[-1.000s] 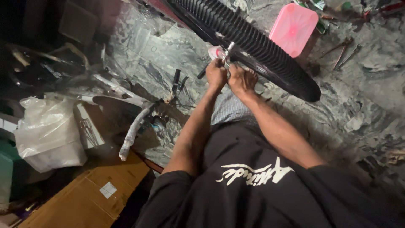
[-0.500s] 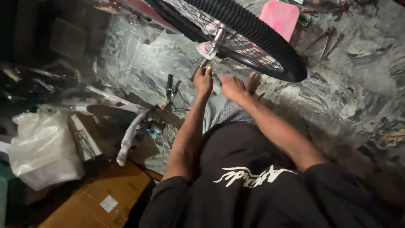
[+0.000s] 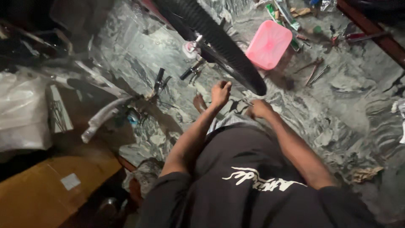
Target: The person removes a bicycle wheel, uses a wrench to loosen and tighten the axle nuts, and reattaches the wheel to the bicycle frame. The person handles the wheel and wrench throughout the process.
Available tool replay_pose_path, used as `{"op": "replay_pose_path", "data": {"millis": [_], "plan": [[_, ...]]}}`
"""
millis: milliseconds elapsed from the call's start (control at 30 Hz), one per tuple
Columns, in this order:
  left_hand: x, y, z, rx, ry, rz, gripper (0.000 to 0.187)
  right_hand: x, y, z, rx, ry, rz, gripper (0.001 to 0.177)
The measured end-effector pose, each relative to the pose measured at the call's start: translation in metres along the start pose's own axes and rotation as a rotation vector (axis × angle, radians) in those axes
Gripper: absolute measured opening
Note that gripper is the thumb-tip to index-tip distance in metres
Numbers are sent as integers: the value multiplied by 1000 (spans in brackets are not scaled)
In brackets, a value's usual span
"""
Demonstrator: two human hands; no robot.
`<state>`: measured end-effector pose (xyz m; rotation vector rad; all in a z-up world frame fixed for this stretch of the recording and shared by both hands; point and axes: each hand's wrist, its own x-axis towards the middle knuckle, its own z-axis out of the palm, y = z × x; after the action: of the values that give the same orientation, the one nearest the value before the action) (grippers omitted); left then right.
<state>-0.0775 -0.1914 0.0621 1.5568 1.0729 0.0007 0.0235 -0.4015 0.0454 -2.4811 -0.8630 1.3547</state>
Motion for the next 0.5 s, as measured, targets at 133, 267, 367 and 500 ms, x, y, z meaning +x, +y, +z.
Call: {"op": "replay_pose_path", "data": {"millis": [133,267,367,500], "plan": [[-26,-10,52,-133,1,25,23,-22,59,-26,145,-15,111,30],[-40,11,77,-421,42,-212,18,-9,94,-57,70,298,-226,25],[-45,33,75,-455,120,-287,18,7,101,-71,278,339,-254,23],[-41,45,74,-491,211,-87,18,27,89,-81,558,202,-196,18]]}}
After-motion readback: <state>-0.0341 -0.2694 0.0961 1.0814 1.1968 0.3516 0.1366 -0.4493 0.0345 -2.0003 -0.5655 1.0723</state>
